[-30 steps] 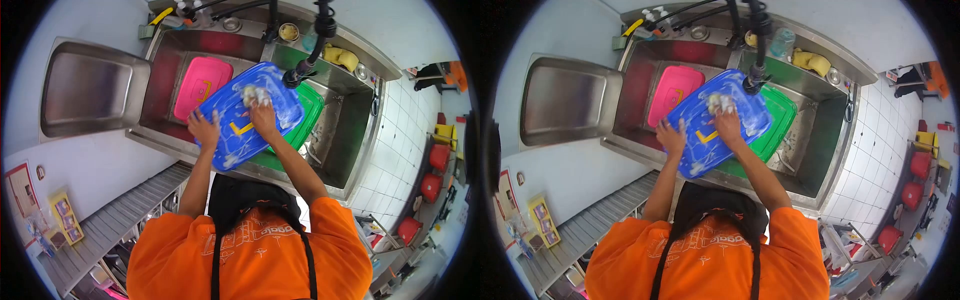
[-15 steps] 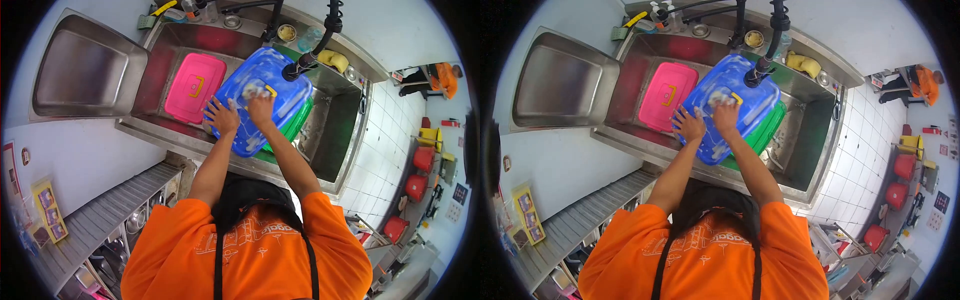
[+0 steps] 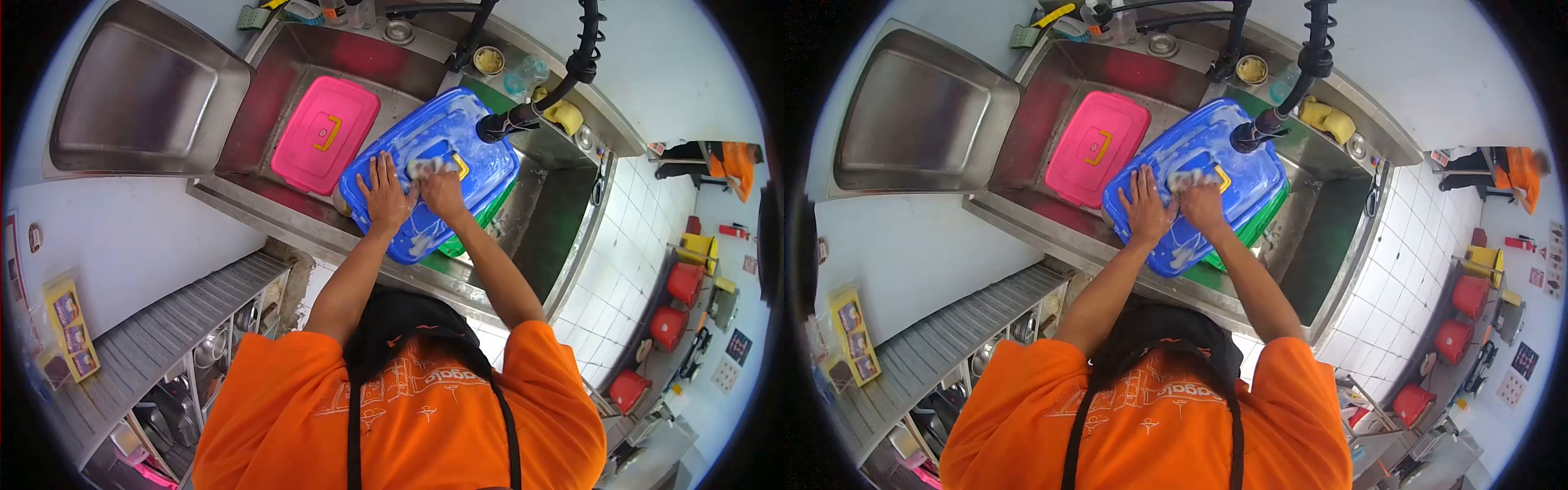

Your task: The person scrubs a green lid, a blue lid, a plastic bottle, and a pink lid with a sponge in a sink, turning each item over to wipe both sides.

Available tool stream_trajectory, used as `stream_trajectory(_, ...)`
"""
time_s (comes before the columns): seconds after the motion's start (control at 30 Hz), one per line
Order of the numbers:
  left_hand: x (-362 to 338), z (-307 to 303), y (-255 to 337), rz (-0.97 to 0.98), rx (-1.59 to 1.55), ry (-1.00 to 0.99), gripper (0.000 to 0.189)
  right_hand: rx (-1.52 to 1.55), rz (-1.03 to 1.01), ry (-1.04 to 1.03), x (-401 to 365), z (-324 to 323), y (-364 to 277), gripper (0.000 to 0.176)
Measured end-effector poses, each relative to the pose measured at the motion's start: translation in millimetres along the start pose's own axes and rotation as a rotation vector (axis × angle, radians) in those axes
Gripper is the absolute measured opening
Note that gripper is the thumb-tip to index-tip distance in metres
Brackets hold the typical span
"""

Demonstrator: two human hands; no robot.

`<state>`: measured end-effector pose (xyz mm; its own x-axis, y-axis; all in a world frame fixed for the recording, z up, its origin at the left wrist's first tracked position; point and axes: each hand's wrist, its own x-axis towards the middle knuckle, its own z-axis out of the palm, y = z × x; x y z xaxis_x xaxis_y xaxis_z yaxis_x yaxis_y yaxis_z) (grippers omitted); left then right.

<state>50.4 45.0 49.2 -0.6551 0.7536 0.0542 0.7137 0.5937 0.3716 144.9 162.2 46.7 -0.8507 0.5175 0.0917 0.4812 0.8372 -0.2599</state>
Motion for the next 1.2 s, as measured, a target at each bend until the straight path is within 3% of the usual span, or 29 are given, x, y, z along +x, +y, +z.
stream_trajectory(0.1, -1.9, 0.1, 2.9, 0.013, 0.039, 0.001, 0.081, 0.020, -0.076, 0.015, 7.9, -20.3, 5.8, 0.022)
stream_trajectory(0.13, -3.9, 1.8, 4.4, 0.016, 0.040, 0.033, 0.078, 0.174, 0.139, 0.178, 17.3, -6.5, 16.2, 0.019)
stream_trajectory(0.17, -2.5, 3.4, 5.6, 0.019, 0.042, 0.072, 0.076, 0.178, 0.131, 0.183, 32.8, 4.2, 33.4, 0.019)
stream_trajectory(0.23, -4.8, 3.3, 5.2, 0.046, 0.057, 0.101, 0.065, 0.203, 0.432, 0.306, 58.8, -19.8, 37.5, 0.021)
stream_trajectory(0.27, -3.7, 9.1, 1.5, 0.193, 0.053, 0.097, 0.059, 0.204, 0.436, 0.306, 63.9, -16.3, 33.4, 0.021)
stream_trajectory(0.3, -1.8, 15.4, -2.3, 0.341, 0.048, 0.096, 0.053, 0.024, 0.367, 0.135, 71.8, -8.0, 24.7, 0.023)
stream_trajectory(0.33, -1.3, 17.2, -6.2, 0.341, 0.051, 0.101, 0.053, -0.152, 0.289, -0.033, 81.2, -2.8, 12.8, 0.026)
stream_trajectory(0.37, -1.3, 19.0, -9.7, 0.437, 0.019, 0.009, 0.049, -0.154, 0.280, -0.027, 82.0, 2.7, -1.3, 0.026)
stream_trajectory(0.43, -6.0, 20.4, -10.9, 0.518, -0.015, -0.087, 0.044, -0.085, -0.157, 0.220, 63.5, 10.4, -30.6, 0.028)
stream_trajectory(0.53, -5.2, 20.0, -8.8, 0.504, 0.023, -0.117, 0.040, -0.189, -0.094, 0.125, 79.3, 14.4, -6.3, 0.026)
stream_trajectory(0.6, -2.2, 15.2, -5.5, 0.553, -0.069, 0.006, 0.044, -0.165, 0.171, 0.048, 100.8, 1.1, 23.5, 0.029)
stream_trajectory(0.7, -1.7, 12.4, -3.9, 0.558, -0.062, 0.002, 0.040, -0.207, 0.235, 0.125, 103.3, 1.0, 20.4, 0.025)
stream_trajectory(0.73, -2.7, 19.0, -7.1, 0.563, -0.062, -0.003, 0.040, -0.212, 0.187, 0.107, 96.0, 9.0, 1.5, 0.025)
stream_trajectory(0.8, -3.4, 33.1, -13.3, 0.498, 0.004, -0.341, 0.041, -0.165, -0.002, -0.011, 76.9, 16.3, -38.1, 0.025)
stream_trajectory(0.83, -5.3, 36.9, -13.6, 0.509, 0.001, -0.345, 0.041, -0.087, -0.096, -0.016, 66.2, 17.5, -51.1, 0.027)
stream_trajectory(0.9, -5.5, 38.7, -16.5, 0.545, -0.180, -0.095, 0.040, -0.006, -0.185, -0.013, 64.5, 17.9, -50.3, 0.028)
stream_trajectory(0.97, -1.1, 21.4, -8.7, 0.530, -0.104, -0.106, 0.041, -0.138, -0.086, 0.051, 83.5, 15.2, -20.2, 0.032)
stream_trajectory(1.03, 1.2, 10.1, -3.0, 0.503, -0.033, -0.111, 0.041, -0.163, 0.139, -0.084, 110.2, -15.3, 24.7, 0.035)
stream_trajectory(1.13, 3.5, 4.9, -1.2, 0.533, -0.096, -0.055, 0.043, -0.041, 0.329, 0.049, 121.1, -2.0, 78.9, 0.035)
stream_trajectory(1.2, 3.5, 2.9, 2.5, 0.495, -0.106, -0.099, 0.044, -0.802, 0.029, 0.167, 105.1, 15.4, 77.2, 0.033)
